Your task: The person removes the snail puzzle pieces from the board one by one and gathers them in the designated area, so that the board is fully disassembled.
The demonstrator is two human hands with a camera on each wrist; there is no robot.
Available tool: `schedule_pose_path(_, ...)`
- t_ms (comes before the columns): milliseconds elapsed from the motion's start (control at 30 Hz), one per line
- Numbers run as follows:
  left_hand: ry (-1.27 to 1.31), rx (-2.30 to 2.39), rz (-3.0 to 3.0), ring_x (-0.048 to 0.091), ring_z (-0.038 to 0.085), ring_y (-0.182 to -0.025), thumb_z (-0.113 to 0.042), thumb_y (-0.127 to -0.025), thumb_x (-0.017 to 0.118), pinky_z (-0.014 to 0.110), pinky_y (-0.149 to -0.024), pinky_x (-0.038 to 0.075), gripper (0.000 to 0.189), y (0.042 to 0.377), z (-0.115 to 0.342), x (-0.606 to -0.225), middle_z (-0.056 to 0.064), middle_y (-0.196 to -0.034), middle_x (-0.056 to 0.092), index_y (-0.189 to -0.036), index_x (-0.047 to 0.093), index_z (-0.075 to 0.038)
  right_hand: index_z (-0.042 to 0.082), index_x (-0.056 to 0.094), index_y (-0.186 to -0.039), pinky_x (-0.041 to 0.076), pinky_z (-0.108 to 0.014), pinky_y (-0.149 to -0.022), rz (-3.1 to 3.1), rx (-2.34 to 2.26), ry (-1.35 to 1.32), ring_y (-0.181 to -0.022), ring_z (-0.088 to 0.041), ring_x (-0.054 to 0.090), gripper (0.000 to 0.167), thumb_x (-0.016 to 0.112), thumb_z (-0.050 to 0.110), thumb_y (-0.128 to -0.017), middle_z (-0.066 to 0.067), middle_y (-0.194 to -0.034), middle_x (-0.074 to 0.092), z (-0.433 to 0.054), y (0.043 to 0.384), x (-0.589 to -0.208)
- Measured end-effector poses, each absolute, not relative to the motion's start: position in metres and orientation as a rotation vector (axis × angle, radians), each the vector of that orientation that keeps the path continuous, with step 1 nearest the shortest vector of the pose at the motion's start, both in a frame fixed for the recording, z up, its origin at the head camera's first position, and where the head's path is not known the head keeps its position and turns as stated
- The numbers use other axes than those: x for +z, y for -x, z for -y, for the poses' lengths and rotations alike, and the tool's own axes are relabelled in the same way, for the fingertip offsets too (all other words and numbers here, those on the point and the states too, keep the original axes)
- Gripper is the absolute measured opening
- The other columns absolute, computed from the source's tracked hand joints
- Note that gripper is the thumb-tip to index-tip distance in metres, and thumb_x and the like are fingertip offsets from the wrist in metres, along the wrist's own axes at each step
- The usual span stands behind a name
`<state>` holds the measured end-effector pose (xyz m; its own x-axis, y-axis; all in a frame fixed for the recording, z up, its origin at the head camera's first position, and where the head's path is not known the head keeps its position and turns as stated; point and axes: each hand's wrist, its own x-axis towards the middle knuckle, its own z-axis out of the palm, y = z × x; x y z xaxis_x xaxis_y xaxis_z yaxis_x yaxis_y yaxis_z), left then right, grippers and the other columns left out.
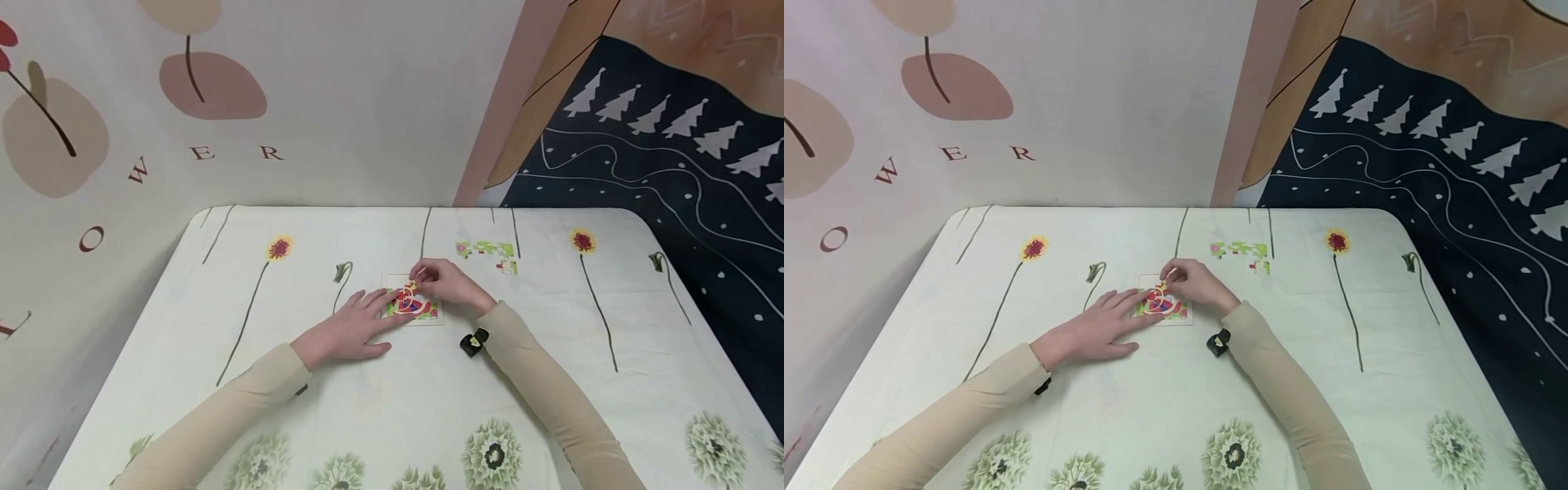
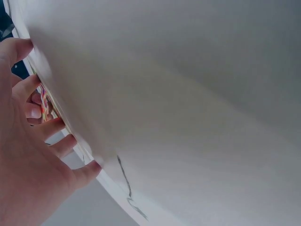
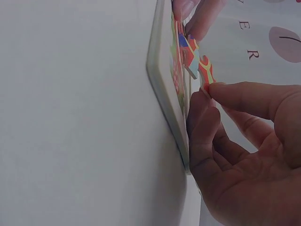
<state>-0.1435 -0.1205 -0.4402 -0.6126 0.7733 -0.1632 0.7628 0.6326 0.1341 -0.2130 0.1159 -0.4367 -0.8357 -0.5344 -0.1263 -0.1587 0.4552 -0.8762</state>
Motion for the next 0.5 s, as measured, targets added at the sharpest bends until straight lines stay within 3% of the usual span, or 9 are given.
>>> schedule_pose_path(500, -1.296, 0.102, -2.654, 0.021, 0.033, -0.141, -0.045, -0.094, 0.052, 0.061, -0.106, 0.024, 0.062, 0.1437, 0.1204, -0.4405, 0.014, -0.157, 0.021, -0.152, 0.032, -0.032, 0.000, 0.065, -0.104, 0.047, -0.029, -0.071, -2.315, -1.387, 0.597, -0.088, -0.023, 0.060, 0.018, 0.059, -0.006, -0.088, -0.011, -0.096, 0.065, -0.1200, 0.2146, -0.4388)
